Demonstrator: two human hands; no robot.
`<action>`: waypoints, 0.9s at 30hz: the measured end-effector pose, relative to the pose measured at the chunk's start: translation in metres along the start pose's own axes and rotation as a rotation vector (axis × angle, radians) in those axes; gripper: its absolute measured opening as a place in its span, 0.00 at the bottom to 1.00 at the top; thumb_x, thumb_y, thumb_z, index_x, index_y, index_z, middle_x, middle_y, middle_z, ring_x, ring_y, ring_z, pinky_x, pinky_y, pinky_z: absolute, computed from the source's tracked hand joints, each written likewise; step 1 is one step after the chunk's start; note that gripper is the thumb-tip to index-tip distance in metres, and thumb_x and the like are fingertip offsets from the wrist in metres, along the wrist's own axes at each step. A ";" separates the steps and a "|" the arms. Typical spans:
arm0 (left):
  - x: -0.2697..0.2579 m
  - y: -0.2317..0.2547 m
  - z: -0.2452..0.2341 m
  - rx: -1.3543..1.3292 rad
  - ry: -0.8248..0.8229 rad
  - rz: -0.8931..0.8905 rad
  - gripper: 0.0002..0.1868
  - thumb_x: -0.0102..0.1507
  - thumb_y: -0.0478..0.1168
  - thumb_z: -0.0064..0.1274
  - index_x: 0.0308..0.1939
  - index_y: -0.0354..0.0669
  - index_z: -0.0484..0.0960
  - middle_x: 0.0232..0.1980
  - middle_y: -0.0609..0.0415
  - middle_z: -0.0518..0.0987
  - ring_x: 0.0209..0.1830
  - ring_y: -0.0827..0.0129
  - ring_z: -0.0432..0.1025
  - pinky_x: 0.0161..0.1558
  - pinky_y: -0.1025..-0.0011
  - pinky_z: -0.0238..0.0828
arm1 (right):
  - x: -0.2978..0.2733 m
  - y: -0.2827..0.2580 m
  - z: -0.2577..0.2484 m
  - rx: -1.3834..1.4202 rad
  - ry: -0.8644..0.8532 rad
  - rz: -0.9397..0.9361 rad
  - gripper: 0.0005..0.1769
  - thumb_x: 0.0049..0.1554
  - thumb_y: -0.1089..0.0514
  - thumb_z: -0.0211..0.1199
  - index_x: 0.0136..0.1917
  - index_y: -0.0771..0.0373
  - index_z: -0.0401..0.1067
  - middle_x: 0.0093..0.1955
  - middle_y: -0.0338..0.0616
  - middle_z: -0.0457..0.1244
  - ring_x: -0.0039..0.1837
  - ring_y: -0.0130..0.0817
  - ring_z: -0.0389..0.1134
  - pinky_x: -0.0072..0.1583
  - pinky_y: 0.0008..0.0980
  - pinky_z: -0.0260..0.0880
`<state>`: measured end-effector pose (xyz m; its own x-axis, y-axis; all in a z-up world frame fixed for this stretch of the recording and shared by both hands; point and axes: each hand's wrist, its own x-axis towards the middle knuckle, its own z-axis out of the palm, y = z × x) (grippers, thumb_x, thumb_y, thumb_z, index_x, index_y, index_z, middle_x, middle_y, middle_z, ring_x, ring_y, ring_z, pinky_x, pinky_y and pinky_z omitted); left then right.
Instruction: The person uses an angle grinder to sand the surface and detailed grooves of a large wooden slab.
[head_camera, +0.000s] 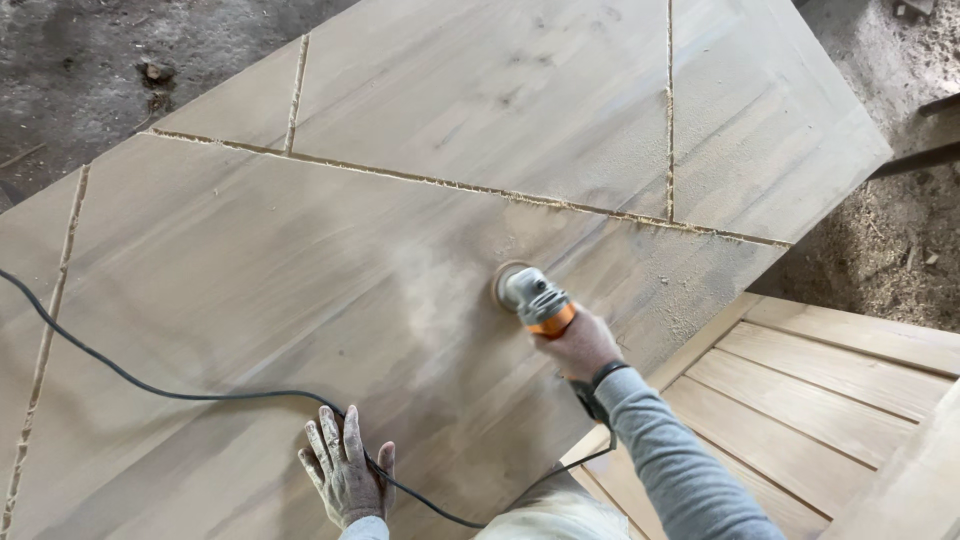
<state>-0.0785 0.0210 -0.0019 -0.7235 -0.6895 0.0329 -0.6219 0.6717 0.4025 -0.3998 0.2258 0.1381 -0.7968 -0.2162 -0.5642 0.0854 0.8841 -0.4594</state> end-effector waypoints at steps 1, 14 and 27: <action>0.001 0.000 0.001 -0.001 -0.003 0.001 0.42 0.64 0.68 0.35 0.79 0.59 0.53 0.83 0.47 0.51 0.83 0.46 0.42 0.77 0.38 0.34 | -0.008 -0.003 0.008 -0.011 -0.007 -0.019 0.26 0.46 0.51 0.71 0.57 0.58 0.72 0.44 0.43 0.72 0.42 0.36 0.76 0.50 0.36 0.81; 0.002 0.002 0.000 0.001 0.002 -0.017 0.43 0.64 0.71 0.34 0.78 0.59 0.54 0.83 0.47 0.52 0.83 0.46 0.43 0.77 0.39 0.35 | -0.014 -0.004 -0.010 -0.427 -0.014 -0.231 0.25 0.45 0.48 0.72 0.54 0.55 0.70 0.42 0.45 0.72 0.43 0.40 0.76 0.50 0.38 0.79; 0.004 0.000 0.006 0.017 -0.008 -0.008 0.45 0.63 0.74 0.33 0.78 0.57 0.55 0.83 0.45 0.50 0.84 0.45 0.40 0.77 0.37 0.31 | 0.041 0.036 -0.094 -0.313 0.174 0.018 0.27 0.45 0.47 0.76 0.57 0.54 0.75 0.47 0.48 0.73 0.49 0.44 0.76 0.58 0.42 0.76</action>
<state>-0.0828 0.0196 -0.0071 -0.7210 -0.6926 0.0226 -0.6324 0.6710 0.3872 -0.4858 0.2873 0.1627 -0.8890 -0.1494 -0.4330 -0.0653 0.9770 -0.2030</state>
